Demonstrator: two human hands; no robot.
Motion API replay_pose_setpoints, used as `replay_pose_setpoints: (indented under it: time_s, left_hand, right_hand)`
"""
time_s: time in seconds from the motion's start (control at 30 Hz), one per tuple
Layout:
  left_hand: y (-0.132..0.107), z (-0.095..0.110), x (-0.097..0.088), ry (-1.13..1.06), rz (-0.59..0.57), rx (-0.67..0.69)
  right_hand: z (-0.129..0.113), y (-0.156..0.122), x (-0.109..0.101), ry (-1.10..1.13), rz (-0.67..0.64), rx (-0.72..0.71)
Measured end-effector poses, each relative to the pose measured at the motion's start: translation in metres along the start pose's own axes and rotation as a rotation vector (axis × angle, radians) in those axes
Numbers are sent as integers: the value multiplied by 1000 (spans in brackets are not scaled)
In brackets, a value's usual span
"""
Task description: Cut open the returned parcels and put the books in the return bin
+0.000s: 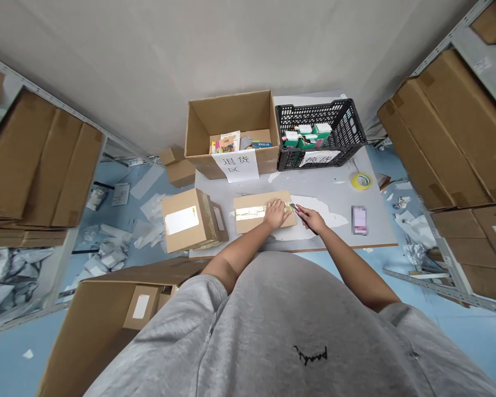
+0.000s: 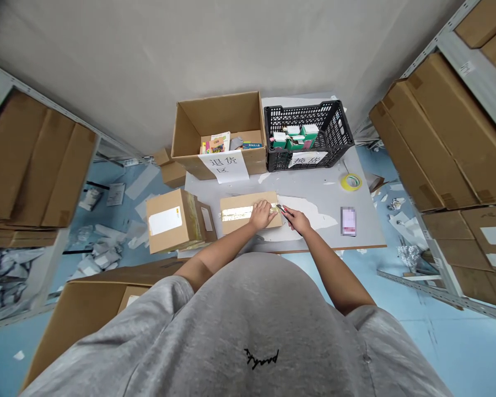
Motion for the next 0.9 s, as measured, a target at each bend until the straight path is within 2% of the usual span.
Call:
replay_pose_setpoints:
  time_s: [0.2,0.4,0.53,0.67,0.9]
  left_hand:
    - [-7,5,-1,-21,-16,6]
    - [-8,9,-4,-29,1,40]
    - [-9,9,-5,-30,-8,31]
    - [-9,10,-8,-23,-12,62]
    - [-3,6,-7,-42,-3,-12]
  right_hand:
    - [-9,-18,7,17,3,70]
    - [-16,-19,11,5,55,122]
    - [-13,-23,13,3,42,103]
    - [-15,-24,9,-108,65,87]
    - [-15,-32,7,-148,60,85]
Point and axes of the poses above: each hand's wrist, its own y-axis towards the middle knuckle, its own x-axis out of the palm, z = x × y, the point moved 6 cm from there along y, towards the middle knuckle, and after that the axes turned 9 degrees about -y, right-handed, at the moved point
